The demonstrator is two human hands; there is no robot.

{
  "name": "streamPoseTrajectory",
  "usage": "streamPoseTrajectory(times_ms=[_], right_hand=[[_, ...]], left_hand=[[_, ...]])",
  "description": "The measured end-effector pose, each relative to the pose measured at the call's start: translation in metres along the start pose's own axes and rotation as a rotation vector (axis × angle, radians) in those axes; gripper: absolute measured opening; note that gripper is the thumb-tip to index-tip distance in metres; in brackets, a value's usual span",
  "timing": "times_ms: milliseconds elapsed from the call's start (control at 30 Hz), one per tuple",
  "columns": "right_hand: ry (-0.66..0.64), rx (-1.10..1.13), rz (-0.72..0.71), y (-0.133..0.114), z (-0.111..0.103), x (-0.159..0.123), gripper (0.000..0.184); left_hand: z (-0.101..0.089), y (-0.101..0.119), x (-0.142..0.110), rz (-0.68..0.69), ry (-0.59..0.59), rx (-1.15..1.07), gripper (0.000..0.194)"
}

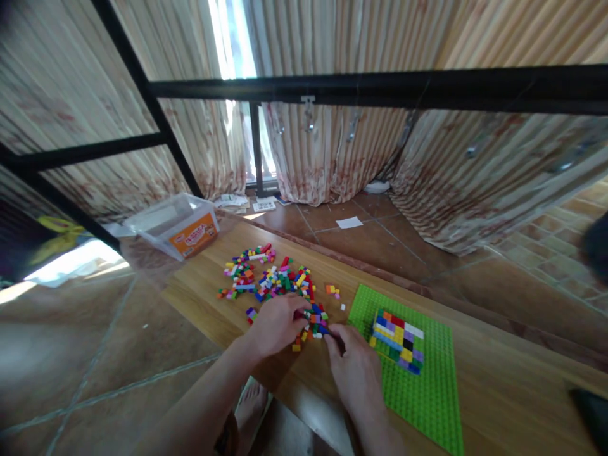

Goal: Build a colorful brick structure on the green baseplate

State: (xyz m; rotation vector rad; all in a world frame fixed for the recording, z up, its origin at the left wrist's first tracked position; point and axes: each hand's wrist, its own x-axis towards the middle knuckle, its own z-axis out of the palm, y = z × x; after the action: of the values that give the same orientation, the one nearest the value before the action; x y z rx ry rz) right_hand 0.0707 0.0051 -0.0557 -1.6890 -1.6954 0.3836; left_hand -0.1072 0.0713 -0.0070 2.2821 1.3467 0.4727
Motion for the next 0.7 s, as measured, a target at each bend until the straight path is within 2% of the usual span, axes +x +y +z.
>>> streamPoseTrajectory(times_ms=[100, 233, 433, 700], right_hand=[[0.006, -0.011, 0.005, 0.0, 0.0, 0.0, 0.023], [0.005, -0.008, 0.003, -0.001, -0.002, 0.0, 0.024], [-0.011, 0.006, -0.022, -0.001, -0.005, 0.0, 0.023], [-0.015, 0.012, -0.022, -0.004, -0.007, 0.001, 0.022]], left_hand=[[-0.007, -0.012, 0.005, -0.053, 0.102, -0.02, 0.022], [-0.018, -0.035, 0.017, -0.123, 0.226, 0.141, 0.04], [-0.015, -0.042, 0.027, -0.029, 0.161, 0.257, 0.033], [-0.014, -0.042, 0.03, -0.024, 0.209, 0.236, 0.018]])
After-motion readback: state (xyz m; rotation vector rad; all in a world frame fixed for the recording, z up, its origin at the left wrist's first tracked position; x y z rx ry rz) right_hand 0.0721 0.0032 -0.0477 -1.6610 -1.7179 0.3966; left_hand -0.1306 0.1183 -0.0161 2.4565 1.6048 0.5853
